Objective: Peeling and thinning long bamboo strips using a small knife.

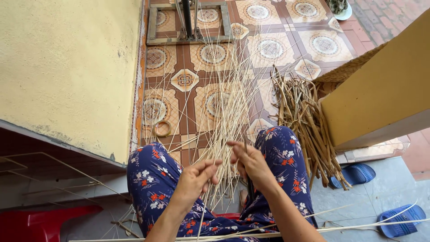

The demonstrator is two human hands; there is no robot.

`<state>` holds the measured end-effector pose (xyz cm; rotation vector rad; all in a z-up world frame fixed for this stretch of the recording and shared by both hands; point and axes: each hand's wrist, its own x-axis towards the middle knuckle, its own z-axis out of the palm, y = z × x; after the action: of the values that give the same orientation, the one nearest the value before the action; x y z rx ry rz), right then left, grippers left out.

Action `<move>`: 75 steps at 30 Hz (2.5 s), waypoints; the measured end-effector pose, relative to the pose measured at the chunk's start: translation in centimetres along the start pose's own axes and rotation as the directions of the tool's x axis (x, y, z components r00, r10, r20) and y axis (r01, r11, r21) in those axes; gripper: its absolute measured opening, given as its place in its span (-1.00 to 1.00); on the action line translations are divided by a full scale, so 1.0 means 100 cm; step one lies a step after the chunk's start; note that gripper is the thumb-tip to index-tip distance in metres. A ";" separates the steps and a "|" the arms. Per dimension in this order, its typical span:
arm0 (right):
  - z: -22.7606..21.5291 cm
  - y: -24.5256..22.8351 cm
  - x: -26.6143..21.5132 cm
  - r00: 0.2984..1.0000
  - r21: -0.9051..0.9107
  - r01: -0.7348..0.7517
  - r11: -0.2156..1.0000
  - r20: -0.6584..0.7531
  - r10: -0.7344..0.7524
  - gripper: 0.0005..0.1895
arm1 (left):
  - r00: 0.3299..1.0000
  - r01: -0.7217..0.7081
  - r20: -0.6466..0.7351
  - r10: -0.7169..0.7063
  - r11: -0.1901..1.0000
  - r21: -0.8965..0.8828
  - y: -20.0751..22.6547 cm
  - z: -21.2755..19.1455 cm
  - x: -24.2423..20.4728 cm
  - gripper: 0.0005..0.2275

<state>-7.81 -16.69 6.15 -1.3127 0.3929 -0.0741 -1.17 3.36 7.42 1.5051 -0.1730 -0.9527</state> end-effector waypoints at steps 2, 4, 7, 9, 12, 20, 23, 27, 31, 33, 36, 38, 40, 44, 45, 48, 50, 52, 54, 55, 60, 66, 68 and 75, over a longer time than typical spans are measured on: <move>-0.001 0.009 -0.012 0.977 -0.006 -0.209 0.978 0.041 0.209 -0.58 | 0.997 -0.065 -0.038 0.063 0.997 -0.036 0.019 0.007 0.009 -0.71; 0.002 0.012 -0.025 0.965 0.034 -0.239 0.970 0.116 0.234 -0.60 | 0.995 -0.081 -0.062 0.078 0.996 -0.048 0.023 0.011 0.031 -0.69; 0.010 0.012 -0.043 0.927 0.077 -0.308 0.948 0.248 0.281 -0.62 | 0.989 -0.107 -0.112 0.100 0.992 -0.060 0.017 0.017 0.066 -0.69; 0.013 0.015 -0.046 0.905 0.082 -0.339 0.937 0.299 0.301 -0.64 | 0.985 -0.118 -0.133 0.109 0.991 -0.059 0.012 0.019 0.081 -0.69; 0.003 0.022 -0.042 0.936 0.096 -0.293 0.951 0.234 0.264 -0.75 | 0.989 -0.099 -0.119 0.092 0.994 -0.056 0.010 0.026 0.079 -0.69; -0.021 0.007 -0.039 0.955 0.306 -0.291 0.906 0.149 0.257 -0.75 | 0.617 -0.733 0.074 0.784 0.537 0.418 0.016 0.042 -0.048 -0.67; -0.008 0.000 -0.043 0.938 0.316 -0.343 0.885 0.161 0.306 -0.71 | 0.522 -0.759 0.147 0.840 0.379 0.529 0.015 0.043 -0.062 -0.68; -0.003 0.009 -0.049 0.935 0.197 -0.320 0.927 0.224 0.275 -0.61 | 0.422 -0.779 0.123 0.898 0.289 0.557 0.029 0.039 -0.062 -0.75; 0.005 -0.022 -0.071 0.989 -0.304 -0.061 0.951 0.107 0.098 -0.58 | 0.384 -0.767 0.038 0.922 0.296 0.570 0.040 0.040 -0.065 -0.78; 0.007 -0.032 -0.086 0.994 -0.313 -0.008 0.950 0.104 0.043 -0.53 | 0.376 -0.758 -0.001 0.927 0.308 0.575 0.042 0.040 -0.067 -0.78; 0.010 -0.043 -0.111 0.990 -0.167 0.075 0.983 0.127 -0.054 -0.50 | 0.400 -0.756 -0.031 0.916 0.350 0.553 0.043 0.045 -0.068 -0.76; 0.008 -0.041 -0.125 0.988 0.089 0.123 0.988 0.088 -0.131 -0.51 | 0.447 -0.764 -0.065 0.892 0.419 0.491 0.041 0.051 -0.069 -0.78; 0.011 -0.038 -0.134 0.995 0.106 0.092 0.990 0.022 -0.095 -0.50 | 0.442 -0.775 -0.067 0.895 0.418 0.474 0.043 0.055 -0.071 -0.79; 0.019 -0.042 -0.141 0.987 0.172 0.157 0.973 -0.003 -0.158 -0.42 | 0.432 -0.779 -0.057 0.900 0.404 0.480 0.048 0.059 -0.075 -0.78; 0.021 -0.048 -0.140 0.987 0.164 0.158 0.974 0.004 -0.161 -0.42 | 0.426 -0.780 -0.066 0.902 0.403 0.478 0.049 0.060 -0.076 -0.78; 0.025 -0.055 -0.139 0.994 0.161 0.105 0.981 0.006 -0.107 -0.35 | 0.447 -0.777 -0.056 0.893 0.419 0.469 0.049 0.062 -0.082 -0.74; 0.022 -0.050 -0.136 0.991 0.230 0.122 0.965 0.031 -0.133 -0.35 | 0.448 -0.776 -0.027 0.894 0.404 0.484 0.052 0.062 -0.084 -0.73; 0.021 -0.051 -0.136 0.992 0.243 0.113 0.964 0.032 -0.125 -0.38 | 0.446 -0.773 -0.023 0.895 0.398 0.494 0.050 0.063 -0.083 -0.71; 0.021 -0.053 -0.137 0.993 0.256 0.102 0.961 0.029 -0.113 -0.40 | 0.447 -0.770 -0.017 0.894 0.395 0.502 0.049 0.064 -0.082 -0.70; 0.022 -0.054 -0.138 0.996 0.273 0.071 0.959 0.037 -0.084 -0.42 | 0.445 -0.777 -0.025 0.895 0.400 0.487 0.048 0.064 -0.081 -0.71; 0.022 -0.056 -0.138 0.997 0.301 0.028 0.953 0.054 -0.046 -0.47 | 0.468 -0.776 -0.035 0.883 0.430 0.461 0.049 0.064 -0.081 -0.72; 0.023 -0.058 -0.137 0.994 0.323 0.048 0.945 0.079 -0.078 -0.47 | 0.451 -0.776 -0.048 0.891 0.418 0.472 0.051 0.065 -0.083 -0.72; 0.024 -0.059 -0.137 0.997 0.317 0.031 0.948 0.061 -0.053 -0.47 | 0.459 -0.768 -0.039 0.887 0.419 0.484 0.050 0.065 -0.082 -0.72; 0.023 -0.058 -0.139 0.996 0.316 0.035 0.948 0.071 -0.061 -0.47 | 0.439 -0.771 -0.032 0.898 0.396 0.498 0.047 0.065 -0.082 -0.70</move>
<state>-19.09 -12.27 15.42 -1.0056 0.2680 -0.1203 -8.60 2.58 16.13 1.6120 -0.9021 0.2103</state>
